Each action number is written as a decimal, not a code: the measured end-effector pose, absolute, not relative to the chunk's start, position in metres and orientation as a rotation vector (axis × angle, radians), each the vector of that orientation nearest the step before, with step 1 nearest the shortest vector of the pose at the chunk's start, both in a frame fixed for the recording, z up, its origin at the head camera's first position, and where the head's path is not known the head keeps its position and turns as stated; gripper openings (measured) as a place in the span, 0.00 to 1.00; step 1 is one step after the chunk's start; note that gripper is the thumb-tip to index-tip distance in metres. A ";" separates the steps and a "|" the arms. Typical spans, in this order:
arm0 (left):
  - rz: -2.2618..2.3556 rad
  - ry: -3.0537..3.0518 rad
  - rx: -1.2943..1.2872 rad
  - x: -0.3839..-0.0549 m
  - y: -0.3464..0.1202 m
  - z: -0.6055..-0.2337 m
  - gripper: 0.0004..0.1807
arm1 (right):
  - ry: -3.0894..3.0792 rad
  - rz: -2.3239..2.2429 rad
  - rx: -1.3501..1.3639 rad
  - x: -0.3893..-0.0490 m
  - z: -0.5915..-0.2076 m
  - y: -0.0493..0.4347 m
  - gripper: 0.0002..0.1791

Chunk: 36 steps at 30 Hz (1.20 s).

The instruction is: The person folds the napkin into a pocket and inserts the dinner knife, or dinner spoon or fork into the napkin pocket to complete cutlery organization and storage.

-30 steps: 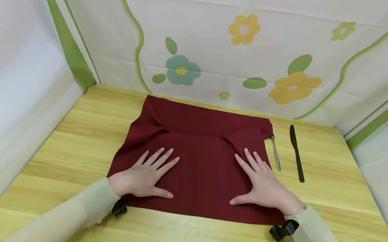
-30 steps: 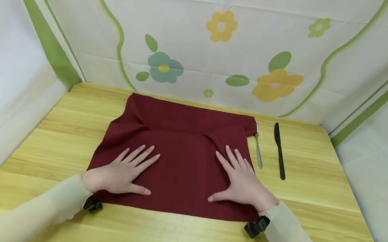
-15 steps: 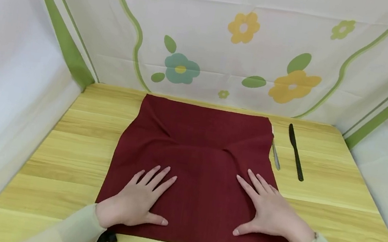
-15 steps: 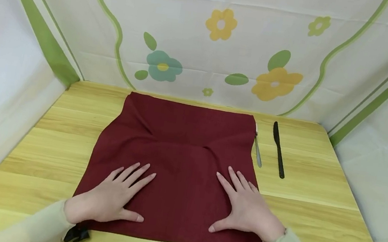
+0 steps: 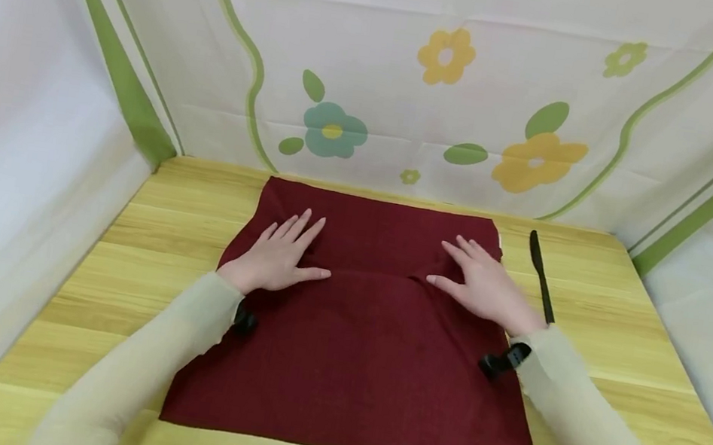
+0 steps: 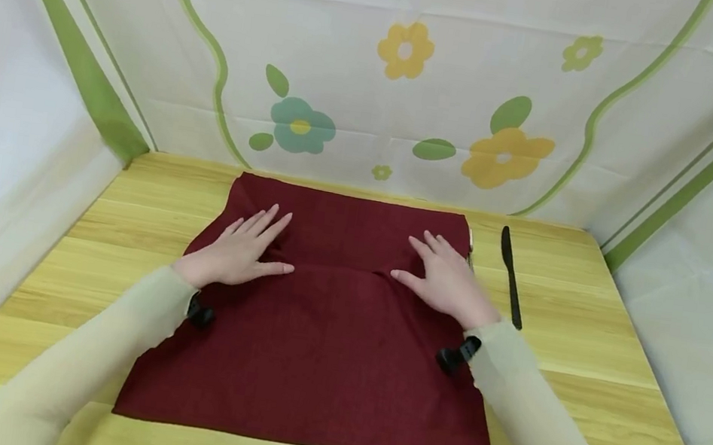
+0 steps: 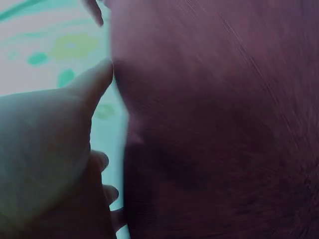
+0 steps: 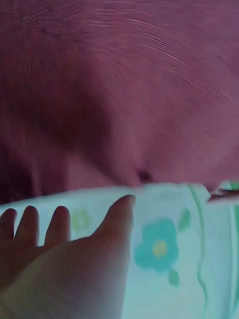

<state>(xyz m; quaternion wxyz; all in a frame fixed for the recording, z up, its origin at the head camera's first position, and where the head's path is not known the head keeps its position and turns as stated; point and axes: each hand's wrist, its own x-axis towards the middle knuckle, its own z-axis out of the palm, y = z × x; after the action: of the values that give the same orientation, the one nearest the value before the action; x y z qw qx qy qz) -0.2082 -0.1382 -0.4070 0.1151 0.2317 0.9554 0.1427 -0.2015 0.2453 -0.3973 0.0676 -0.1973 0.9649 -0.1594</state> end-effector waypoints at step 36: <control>0.288 2.646 0.449 -0.191 -0.149 -0.419 0.73 | 2.736 -0.426 -0.499 -0.205 -0.430 0.255 0.62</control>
<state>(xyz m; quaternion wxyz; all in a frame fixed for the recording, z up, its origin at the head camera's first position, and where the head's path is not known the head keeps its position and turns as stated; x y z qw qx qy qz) -0.1911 -0.1488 -0.4186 0.2193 0.1622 0.9564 0.1040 -0.2052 0.2555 -0.4296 0.1635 -0.1750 0.9593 -0.1494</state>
